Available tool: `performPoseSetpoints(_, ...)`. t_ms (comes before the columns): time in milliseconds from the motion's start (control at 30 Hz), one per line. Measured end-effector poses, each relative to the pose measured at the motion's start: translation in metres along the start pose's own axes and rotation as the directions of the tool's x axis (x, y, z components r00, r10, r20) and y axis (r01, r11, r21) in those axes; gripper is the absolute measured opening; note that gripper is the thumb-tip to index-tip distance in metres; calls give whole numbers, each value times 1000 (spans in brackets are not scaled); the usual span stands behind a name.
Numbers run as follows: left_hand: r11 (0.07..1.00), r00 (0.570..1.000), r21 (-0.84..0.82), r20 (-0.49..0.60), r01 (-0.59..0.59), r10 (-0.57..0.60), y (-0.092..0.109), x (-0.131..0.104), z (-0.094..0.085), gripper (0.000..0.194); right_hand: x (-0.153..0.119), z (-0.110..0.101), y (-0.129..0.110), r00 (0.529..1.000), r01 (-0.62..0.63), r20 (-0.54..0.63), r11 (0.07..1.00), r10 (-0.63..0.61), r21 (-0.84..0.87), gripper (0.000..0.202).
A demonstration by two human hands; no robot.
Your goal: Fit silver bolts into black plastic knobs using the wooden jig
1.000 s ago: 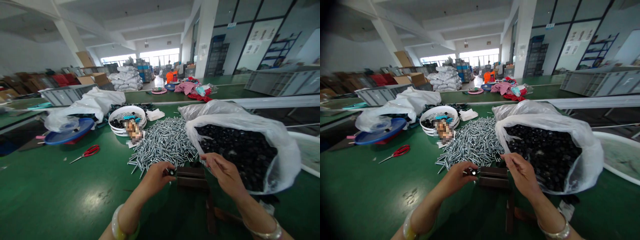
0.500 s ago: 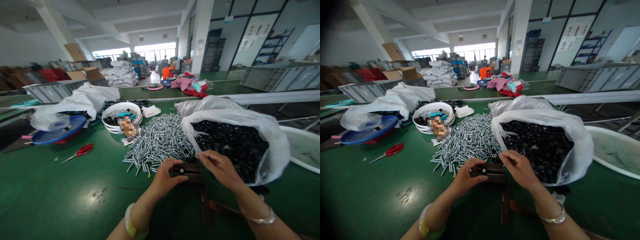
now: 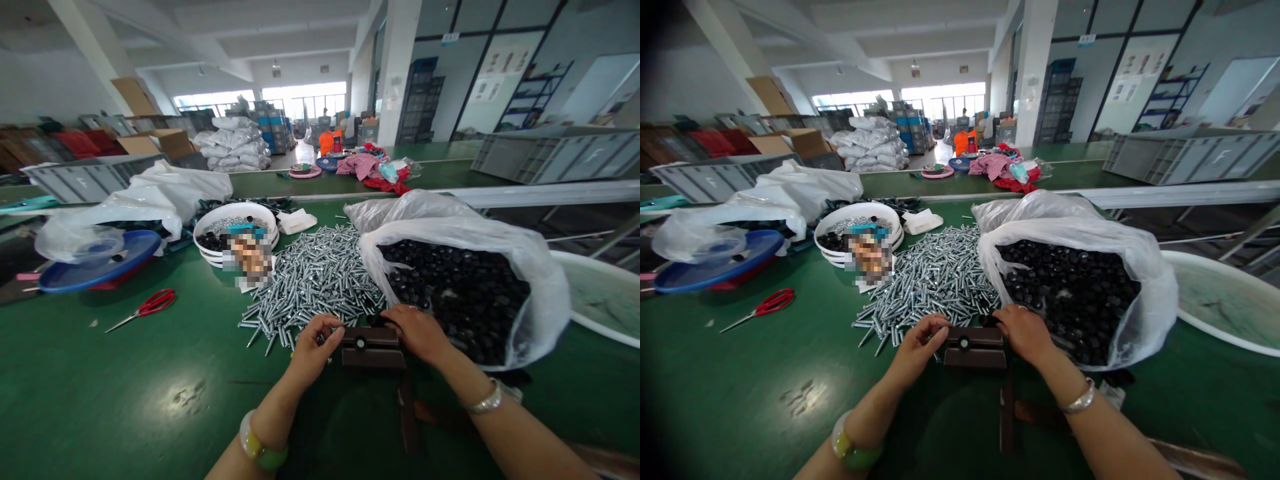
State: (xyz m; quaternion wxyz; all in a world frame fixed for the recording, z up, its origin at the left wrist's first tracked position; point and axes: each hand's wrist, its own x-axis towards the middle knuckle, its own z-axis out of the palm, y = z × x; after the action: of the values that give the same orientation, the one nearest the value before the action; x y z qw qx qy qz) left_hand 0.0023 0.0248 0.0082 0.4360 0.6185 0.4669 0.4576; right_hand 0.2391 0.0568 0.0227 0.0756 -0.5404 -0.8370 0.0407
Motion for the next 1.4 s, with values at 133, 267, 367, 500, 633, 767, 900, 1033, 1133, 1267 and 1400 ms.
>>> performPoseSetpoints(133,997,997,-24,11,74,-74,-2,9,-1,24,5,0,9,994,29,-104,997,-22,67,18)
performPoseSetpoints(267,994,989,-59,118,93,-85,8,22,4,37,14,-21,-4,960,198,-239,953,-143,227,16)
performPoseSetpoints(367,989,984,-142,174,50,-25,12,26,6,47,27,-38,-30,914,398,-210,866,-346,302,13)
performPoseSetpoints(500,965,994,-253,106,66,-40,5,24,-1,43,48,-44,-51,889,457,-158,822,-429,340,10)
performPoseSetpoints(633,933,983,-314,-3,176,-186,-8,24,-9,46,71,-30,-46,965,247,8,921,-261,300,25)
performPoseSetpoints(767,912,970,-365,-73,188,-230,-17,27,-8,45,86,-13,-45,962,239,78,946,-262,220,18)
performPoseSetpoints(900,930,976,-328,-81,164,-200,-22,28,-6,42,89,-10,-48,967,232,54,946,-250,226,20)
performPoseSetpoints(1033,952,984,-280,-86,124,-153,-18,26,-6,40,77,-21,-54,988,154,-66,932,-140,329,28)
performPoseSetpoints(1133,975,994,-210,-74,67,-85,-9,24,-6,38,60,-26,-66,981,145,-194,748,-22,648,30)
performPoseSetpoints(1267,993,997,-122,-78,-6,-3,3,19,-4,31,40,-25,-82,927,266,-373,637,36,723,20)
performPoseSetpoints(1400,989,998,-147,-62,-19,10,11,13,0,31,22,-29,-84,870,366,-492,715,-36,595,15)
